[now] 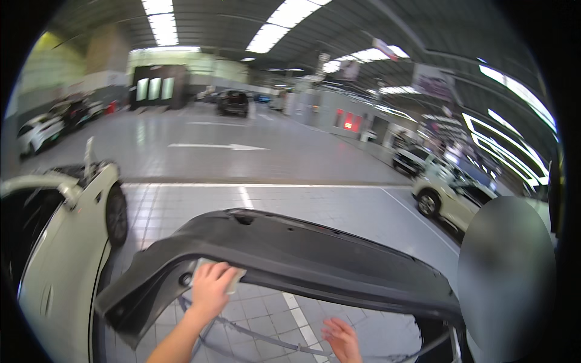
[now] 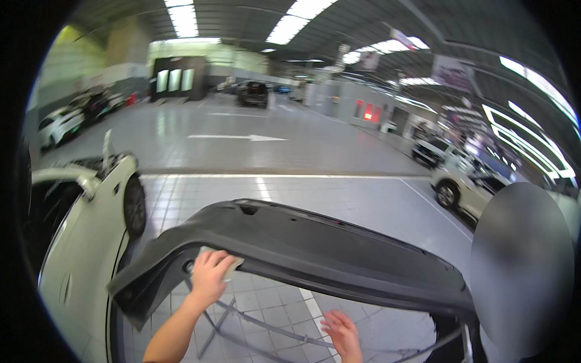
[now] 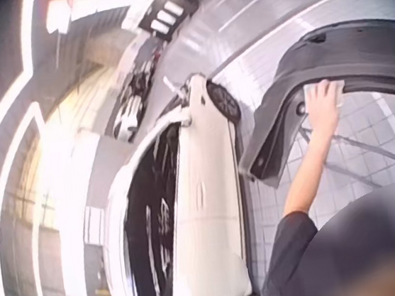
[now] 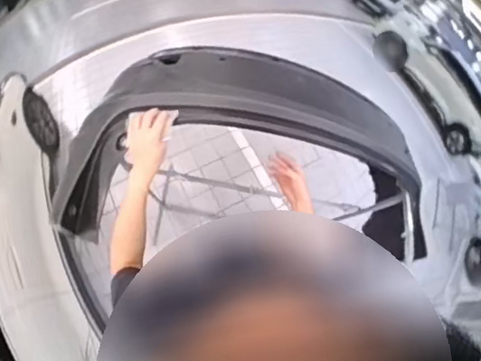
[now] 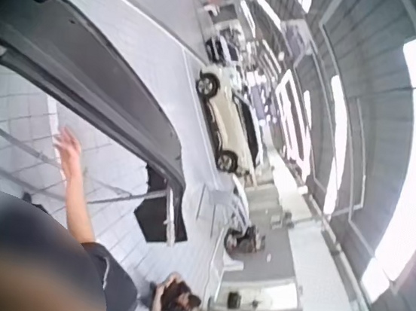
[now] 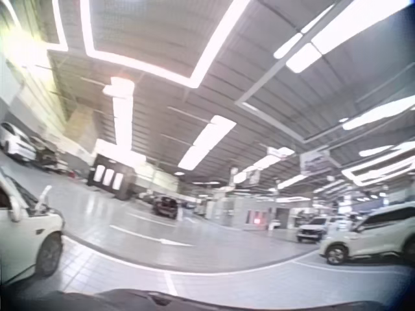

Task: The person sands a black plastic car fender liner using a sanding block. They hold the part on a metal stand and rub the sanding block over the curved surfaces and edges repeatedly.

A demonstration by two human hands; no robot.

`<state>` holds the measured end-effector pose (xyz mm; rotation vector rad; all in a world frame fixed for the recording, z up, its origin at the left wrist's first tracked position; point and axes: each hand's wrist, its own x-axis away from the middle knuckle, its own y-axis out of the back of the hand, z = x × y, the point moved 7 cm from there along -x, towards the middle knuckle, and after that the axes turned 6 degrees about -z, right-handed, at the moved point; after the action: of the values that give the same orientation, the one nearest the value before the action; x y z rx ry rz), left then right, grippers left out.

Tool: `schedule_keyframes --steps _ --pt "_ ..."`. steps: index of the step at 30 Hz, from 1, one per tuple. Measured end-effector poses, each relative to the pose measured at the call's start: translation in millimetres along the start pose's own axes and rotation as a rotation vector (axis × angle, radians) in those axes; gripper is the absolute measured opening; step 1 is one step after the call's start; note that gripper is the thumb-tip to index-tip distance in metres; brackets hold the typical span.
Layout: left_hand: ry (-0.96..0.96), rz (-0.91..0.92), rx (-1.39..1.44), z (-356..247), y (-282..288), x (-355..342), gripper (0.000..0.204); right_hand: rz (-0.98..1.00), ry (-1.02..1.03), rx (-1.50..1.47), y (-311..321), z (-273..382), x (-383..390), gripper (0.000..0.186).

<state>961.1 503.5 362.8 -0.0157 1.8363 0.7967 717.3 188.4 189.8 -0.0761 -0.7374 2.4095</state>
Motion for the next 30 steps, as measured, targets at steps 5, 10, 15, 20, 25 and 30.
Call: schedule_keyframes --steps 5,10,15,20,25,30 --pt "-0.063 -0.068 0.001 -7 -13 7 0.049 -0.41 -0.249 -0.116 125 -69 122 0.066" --pt "-0.178 -0.116 0.035 -80 -42 -4 0.049 -0.552 -0.187 -0.031 154 -59 165 0.052" --pt "-0.318 -0.133 0.022 -186 -64 -19 0.022 -0.516 -0.138 -0.038 119 -42 120 0.043" --pt "-0.453 -0.263 0.01 -309 -87 -17 0.014 -0.349 -0.033 -0.131 112 -37 113 0.039" --pt "-0.592 -0.312 0.063 -415 -125 -11 0.01 -0.268 -0.031 -0.139 186 -53 124 0.037" --pt "-0.77 -0.247 0.101 -516 -169 3 0.007 -0.349 0.05 -0.111 289 -43 141 0.039"
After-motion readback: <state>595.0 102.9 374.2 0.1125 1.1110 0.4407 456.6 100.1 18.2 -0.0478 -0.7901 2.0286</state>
